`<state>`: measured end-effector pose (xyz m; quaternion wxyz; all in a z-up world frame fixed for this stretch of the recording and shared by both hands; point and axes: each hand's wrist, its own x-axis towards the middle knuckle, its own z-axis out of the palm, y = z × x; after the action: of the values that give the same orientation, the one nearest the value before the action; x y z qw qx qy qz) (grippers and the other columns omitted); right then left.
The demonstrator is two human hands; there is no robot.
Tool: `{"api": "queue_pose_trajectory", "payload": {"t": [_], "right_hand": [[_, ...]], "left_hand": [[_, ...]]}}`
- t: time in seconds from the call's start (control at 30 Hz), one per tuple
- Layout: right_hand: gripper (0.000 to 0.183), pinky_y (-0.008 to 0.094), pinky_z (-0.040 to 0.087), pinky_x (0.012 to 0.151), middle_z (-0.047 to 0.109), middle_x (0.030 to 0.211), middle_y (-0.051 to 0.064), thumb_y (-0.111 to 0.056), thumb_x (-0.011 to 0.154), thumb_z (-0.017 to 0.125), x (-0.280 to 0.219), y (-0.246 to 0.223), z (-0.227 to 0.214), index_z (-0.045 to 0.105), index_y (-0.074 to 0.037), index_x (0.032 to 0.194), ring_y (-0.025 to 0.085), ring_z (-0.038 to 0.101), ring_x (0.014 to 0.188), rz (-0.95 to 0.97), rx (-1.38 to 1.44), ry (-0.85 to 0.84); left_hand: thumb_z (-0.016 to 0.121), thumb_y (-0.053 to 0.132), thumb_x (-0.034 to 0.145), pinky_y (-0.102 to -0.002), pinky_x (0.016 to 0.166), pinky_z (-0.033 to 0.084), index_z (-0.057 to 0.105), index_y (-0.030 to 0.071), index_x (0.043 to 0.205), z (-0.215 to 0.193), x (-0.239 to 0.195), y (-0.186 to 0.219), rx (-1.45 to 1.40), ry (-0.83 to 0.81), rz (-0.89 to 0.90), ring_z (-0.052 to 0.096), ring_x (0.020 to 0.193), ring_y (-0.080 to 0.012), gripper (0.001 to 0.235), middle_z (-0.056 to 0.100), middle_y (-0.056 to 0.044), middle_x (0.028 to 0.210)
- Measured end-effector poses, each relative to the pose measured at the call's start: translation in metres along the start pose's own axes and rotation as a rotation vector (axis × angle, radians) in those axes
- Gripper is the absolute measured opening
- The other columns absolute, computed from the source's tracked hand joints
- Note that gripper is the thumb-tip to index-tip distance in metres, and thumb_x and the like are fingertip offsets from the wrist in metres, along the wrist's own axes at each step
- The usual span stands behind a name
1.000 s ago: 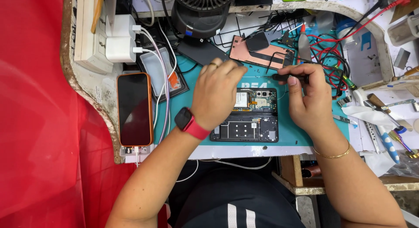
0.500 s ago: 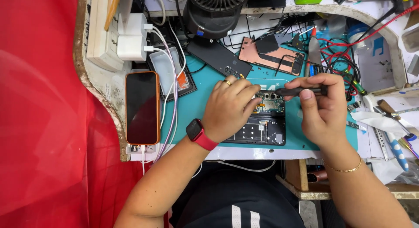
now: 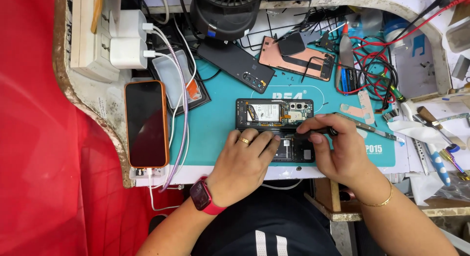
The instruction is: The person uses a small screwdriver to remove screws from the internal frame of a disassembled smartphone. They place the screws on the workbench and continue to unscrew additional fasteners from the device's chassis.
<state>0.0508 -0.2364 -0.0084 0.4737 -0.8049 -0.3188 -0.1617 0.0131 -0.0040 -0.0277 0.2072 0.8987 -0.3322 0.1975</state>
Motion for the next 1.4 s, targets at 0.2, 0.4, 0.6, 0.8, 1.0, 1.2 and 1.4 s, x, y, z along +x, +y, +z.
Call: {"api": "queue_pose_trajectory", "payload": {"t": [0.2, 0.4, 0.6, 0.8, 1.0, 1.2, 1.4], "right_hand": [[0.022, 0.03, 0.059, 0.064, 0.076, 0.096, 0.012, -0.002, 0.102, 0.051, 0.0, -0.004, 0.004, 0.046, 0.007, 0.122, 0.021, 0.067, 0.063, 0.015, -0.008, -0.006], [0.021, 0.032, 0.059, 0.065, 0.076, 0.097, 0.012, -0.002, 0.102, 0.051, 0.003, -0.004, 0.004, 0.048, 0.007, 0.121, 0.023, 0.068, 0.065, 0.038, -0.019, -0.018], [0.027, 0.047, 0.058, 0.07, 0.073, 0.103, 0.013, 0.001, 0.1, 0.051, 0.041, -0.04, -0.009, 0.056, 0.004, 0.127, 0.039, 0.069, 0.081, -0.033, -0.05, -0.273], [0.04, 0.045, 0.054, 0.069, 0.064, 0.09, 0.01, -0.019, 0.093, 0.075, 0.03, -0.018, -0.009, 0.069, -0.002, 0.128, 0.034, 0.062, 0.076, -0.163, -0.303, -0.186], [0.031, 0.042, 0.05, 0.082, 0.065, 0.092, 0.014, -0.01, 0.101, 0.07, 0.031, -0.03, -0.016, 0.065, 0.004, 0.128, 0.033, 0.06, 0.087, -0.136, -0.314, -0.212], [0.033, 0.044, 0.052, 0.1, 0.073, 0.115, 0.011, 0.002, 0.105, 0.048, 0.036, -0.037, -0.019, 0.054, -0.001, 0.138, 0.033, 0.062, 0.108, -0.06, -0.157, -0.31], [0.031, 0.054, 0.048, 0.115, 0.071, 0.128, 0.014, -0.004, 0.107, 0.046, 0.036, -0.032, -0.02, 0.054, 0.001, 0.137, 0.04, 0.064, 0.121, -0.092, -0.151, -0.309]], "left_hand": [[0.056, 0.008, 0.093, -0.04, 0.076, 0.042, 0.07, 0.008, 0.117, -0.002, 0.002, 0.001, -0.02, -0.001, -0.01, 0.055, 0.099, -0.027, 0.028, 0.064, -0.01, 0.11], [0.057, 0.009, 0.094, -0.04, 0.078, 0.042, 0.072, 0.008, 0.115, -0.006, 0.005, 0.002, -0.023, -0.013, -0.02, 0.055, 0.1, -0.0258, 0.026, 0.064, -0.01, 0.109], [0.057, 0.008, 0.092, -0.039, 0.078, 0.042, 0.073, 0.006, 0.112, -0.011, 0.007, 0.0, -0.051, -0.006, -0.028, 0.055, 0.099, -0.0258, 0.025, 0.064, -0.01, 0.107], [0.056, 0.008, 0.092, -0.04, 0.078, 0.043, 0.071, 0.006, 0.116, -0.009, -0.005, 0.0, -0.002, 0.018, -0.079, 0.056, 0.102, -0.0274, 0.028, 0.064, -0.011, 0.111], [0.059, 0.008, 0.093, -0.043, 0.081, 0.044, 0.067, 0.003, 0.129, -0.02, -0.006, 0.004, -0.011, -0.089, -0.144, 0.055, 0.101, -0.0289, 0.038, 0.064, -0.009, 0.124], [0.057, 0.008, 0.093, -0.043, 0.079, 0.044, 0.07, 0.003, 0.125, -0.019, -0.007, 0.005, -0.014, -0.048, -0.154, 0.055, 0.098, -0.0286, 0.035, 0.065, -0.009, 0.12], [0.058, 0.008, 0.093, -0.044, 0.079, 0.044, 0.071, 0.002, 0.124, -0.017, -0.009, 0.005, -0.039, -0.04, -0.169, 0.055, 0.099, -0.0299, 0.033, 0.066, -0.011, 0.12]]}}
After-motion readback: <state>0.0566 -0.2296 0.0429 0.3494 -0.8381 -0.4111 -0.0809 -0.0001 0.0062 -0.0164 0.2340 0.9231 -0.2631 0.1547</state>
